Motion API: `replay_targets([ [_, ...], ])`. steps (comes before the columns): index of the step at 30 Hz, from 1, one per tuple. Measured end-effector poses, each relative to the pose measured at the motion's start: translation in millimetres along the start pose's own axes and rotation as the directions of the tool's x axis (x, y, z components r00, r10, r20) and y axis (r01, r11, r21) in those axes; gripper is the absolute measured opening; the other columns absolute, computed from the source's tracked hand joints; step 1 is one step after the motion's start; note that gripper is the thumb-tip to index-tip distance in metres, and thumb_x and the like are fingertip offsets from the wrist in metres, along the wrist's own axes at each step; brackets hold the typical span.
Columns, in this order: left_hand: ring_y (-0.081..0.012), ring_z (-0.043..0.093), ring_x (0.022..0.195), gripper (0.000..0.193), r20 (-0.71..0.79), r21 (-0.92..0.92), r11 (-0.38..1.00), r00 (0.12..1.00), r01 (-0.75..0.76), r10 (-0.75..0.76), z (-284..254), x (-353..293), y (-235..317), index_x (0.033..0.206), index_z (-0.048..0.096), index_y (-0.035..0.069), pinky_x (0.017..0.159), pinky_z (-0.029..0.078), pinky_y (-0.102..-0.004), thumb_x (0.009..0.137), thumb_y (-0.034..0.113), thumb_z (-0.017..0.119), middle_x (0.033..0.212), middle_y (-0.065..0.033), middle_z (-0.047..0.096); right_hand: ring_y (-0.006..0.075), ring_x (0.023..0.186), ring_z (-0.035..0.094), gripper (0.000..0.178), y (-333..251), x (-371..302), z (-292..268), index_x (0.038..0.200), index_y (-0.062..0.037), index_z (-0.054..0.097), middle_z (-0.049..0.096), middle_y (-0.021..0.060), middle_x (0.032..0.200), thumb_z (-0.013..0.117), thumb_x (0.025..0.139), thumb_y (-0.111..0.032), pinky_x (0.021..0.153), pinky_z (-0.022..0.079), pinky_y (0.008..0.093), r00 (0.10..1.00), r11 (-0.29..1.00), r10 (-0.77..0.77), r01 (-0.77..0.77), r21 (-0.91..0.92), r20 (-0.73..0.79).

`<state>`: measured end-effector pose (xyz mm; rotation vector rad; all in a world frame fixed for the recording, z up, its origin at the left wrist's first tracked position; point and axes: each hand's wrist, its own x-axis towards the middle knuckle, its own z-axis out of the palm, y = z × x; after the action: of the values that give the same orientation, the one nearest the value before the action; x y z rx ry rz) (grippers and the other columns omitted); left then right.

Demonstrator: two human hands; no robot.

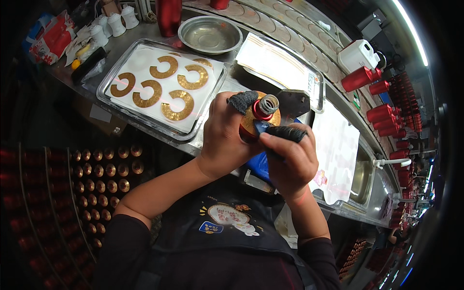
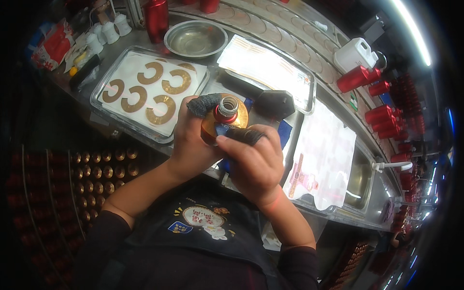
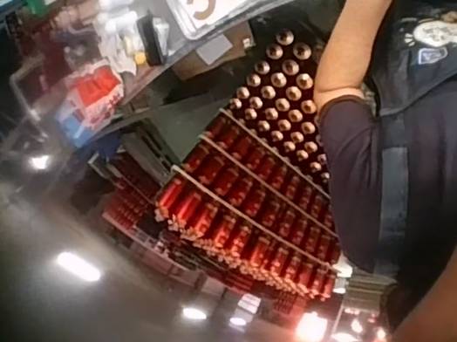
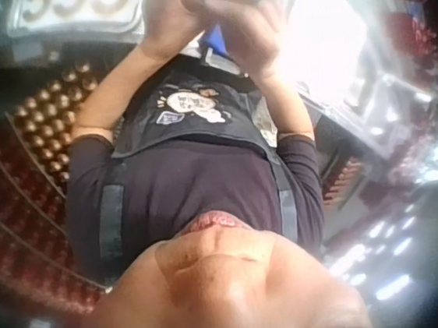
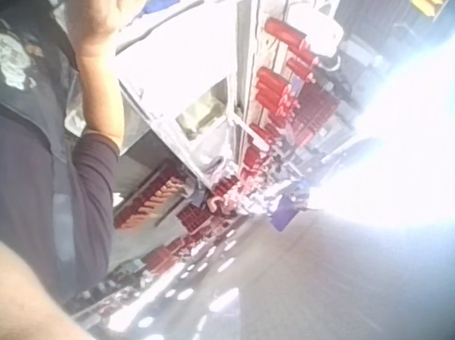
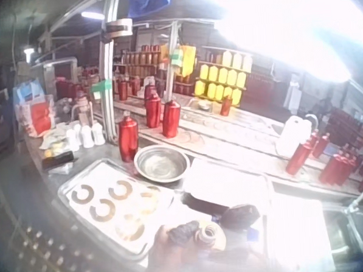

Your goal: The person applies gold circular labels to the necks and bodies of red cylindrical bottles. They peel each label from a backing sheet, position it on the bottle, and smooth it with a cloth and a small tool. The process is repeated for multiple bottles on a stainless steel workbench.

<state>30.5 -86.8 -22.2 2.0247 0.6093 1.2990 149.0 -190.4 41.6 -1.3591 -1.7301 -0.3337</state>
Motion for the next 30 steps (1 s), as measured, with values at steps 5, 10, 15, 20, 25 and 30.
replay_targets([
  [5,-0.0349,0.055,0.103,0.072,-0.092,0.047,0.999,0.995,-0.024,0.029,6.8,-1.3,2.6,0.127,0.057,0.011,0.085,0.048,-0.0436,0.065,0.033,0.088,0.111,-0.0127,0.051,0.0290,0.078,0.062,0.038,2.3,-0.5,3.4,0.097,-0.0061,0.076,0.064,0.0081,0.082,0.072,0.062,0.010,0.070,0.052,0.0367,0.997,0.998,0.057,-0.058,-0.028,-0.042],
  [10,-0.0333,0.052,0.101,0.071,-0.114,0.054,0.999,0.994,0.002,0.004,10.7,-5.5,-1.3,0.127,0.057,0.012,0.087,0.044,-0.0445,0.067,0.037,0.087,0.109,-0.0120,0.051,0.0290,0.078,0.063,0.035,-4.9,-1.5,2.5,0.097,-0.0068,0.075,0.064,0.0082,0.082,0.075,0.065,0.008,0.070,0.051,0.0356,0.999,0.996,-0.001,-0.003,0.084,0.040],
  [15,-0.0367,0.049,0.114,0.087,-0.104,0.037,0.999,0.995,-0.004,0.008,9.2,-6.3,-1.9,0.134,0.050,0.010,0.098,0.041,-0.0479,0.063,0.041,0.090,0.122,-0.0156,0.048,0.0248,0.078,0.063,0.031,-8.2,4.6,-0.7,0.094,-0.0063,0.074,0.067,0.0079,0.083,0.083,0.068,0.007,0.071,0.051,0.0324,0.995,0.995,-0.027,0.017,0.101,0.096],
  [20,-0.0389,0.039,0.139,0.096,0.392,-0.347,0.905,0.915,0.247,-0.099,-32.9,21.1,-22.6,0.142,0.041,0.004,0.115,0.034,-0.0445,0.063,0.026,0.091,0.147,-0.0204,0.040,0.0247,0.071,0.060,0.029,0.9,9.3,-2.2,0.092,-0.0045,0.074,0.063,0.0078,0.079,0.081,0.068,0.009,0.066,0.047,0.0330,0.993,0.994,0.112,-0.111,0.014,-0.034],
  [25,-0.0372,0.054,0.117,0.081,0.364,-0.234,0.972,0.929,0.029,0.060,-29.5,21.5,-18.6,0.136,0.050,0.009,0.100,0.046,-0.0430,0.065,0.021,0.088,0.126,-0.0159,0.052,0.0254,0.073,0.062,0.028,3.0,5.6,1.1,0.092,-0.0050,0.074,0.064,0.0077,0.079,0.081,0.068,0.009,0.067,0.049,0.0328,0.994,0.994,0.102,-0.102,0.027,-0.026],
  [30,-0.0372,0.054,0.112,0.080,0.178,-0.114,0.991,0.981,-0.063,0.083,-19.5,9.2,-12.7,0.134,0.049,0.010,0.095,0.047,-0.0437,0.065,0.025,0.088,0.121,-0.0155,0.050,0.0252,0.076,0.063,0.029,1.1,4.3,0.5,0.094,-0.0047,0.074,0.065,0.0082,0.081,0.081,0.069,0.009,0.070,0.050,0.0320,0.996,0.996,0.089,-0.089,0.025,-0.006],
])
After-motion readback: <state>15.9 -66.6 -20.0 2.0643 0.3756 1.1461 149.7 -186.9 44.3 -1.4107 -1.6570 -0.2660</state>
